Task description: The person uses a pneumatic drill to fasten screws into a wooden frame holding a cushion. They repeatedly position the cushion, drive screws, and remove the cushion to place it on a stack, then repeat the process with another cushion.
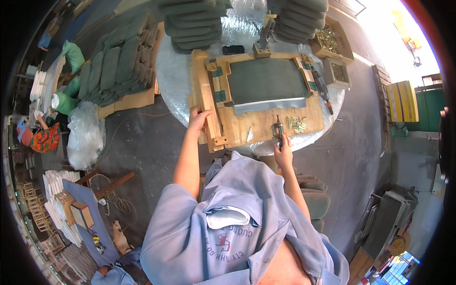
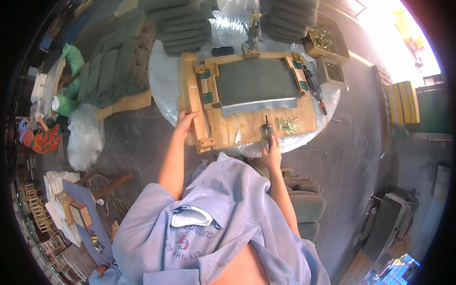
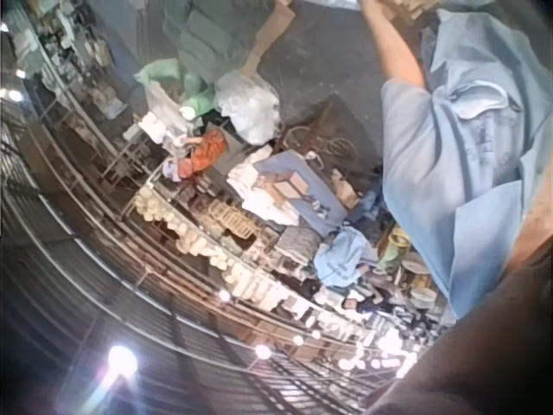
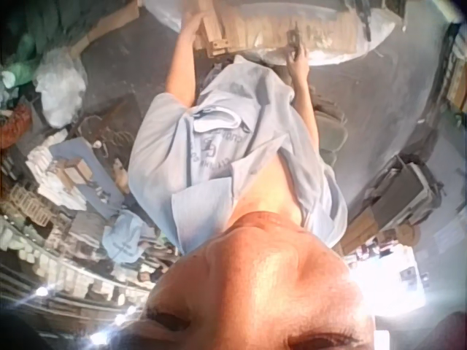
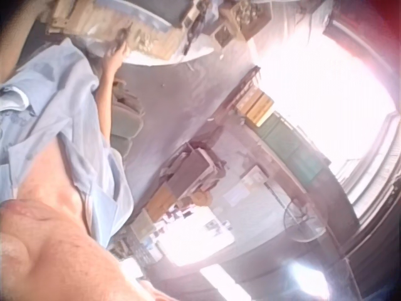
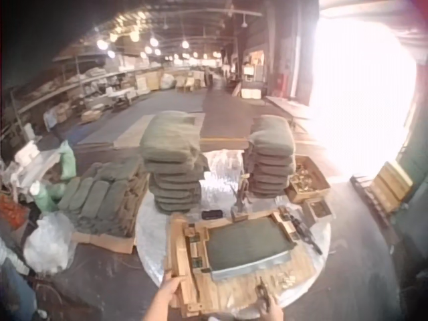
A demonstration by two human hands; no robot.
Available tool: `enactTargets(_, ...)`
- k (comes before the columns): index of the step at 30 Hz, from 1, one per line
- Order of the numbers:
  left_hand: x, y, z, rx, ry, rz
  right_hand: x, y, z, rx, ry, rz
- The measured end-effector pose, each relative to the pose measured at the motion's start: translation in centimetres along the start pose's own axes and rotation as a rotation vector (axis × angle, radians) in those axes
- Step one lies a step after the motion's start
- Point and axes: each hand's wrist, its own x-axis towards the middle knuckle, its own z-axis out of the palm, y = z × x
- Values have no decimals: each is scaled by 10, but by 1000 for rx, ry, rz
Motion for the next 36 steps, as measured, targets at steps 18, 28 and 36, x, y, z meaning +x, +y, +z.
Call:
enactTargets(18,-70,-5,73,-771,-311,-6,-3,7,-2,-42,-9,-59)
enactTargets(28,-58,-14,207,-783,-3,-170,-9,-1,-4,38,3,-34)
enactTargets(36,-64,-1,331,-958,-79,-336,-9,-4,-13,5,-85,6)
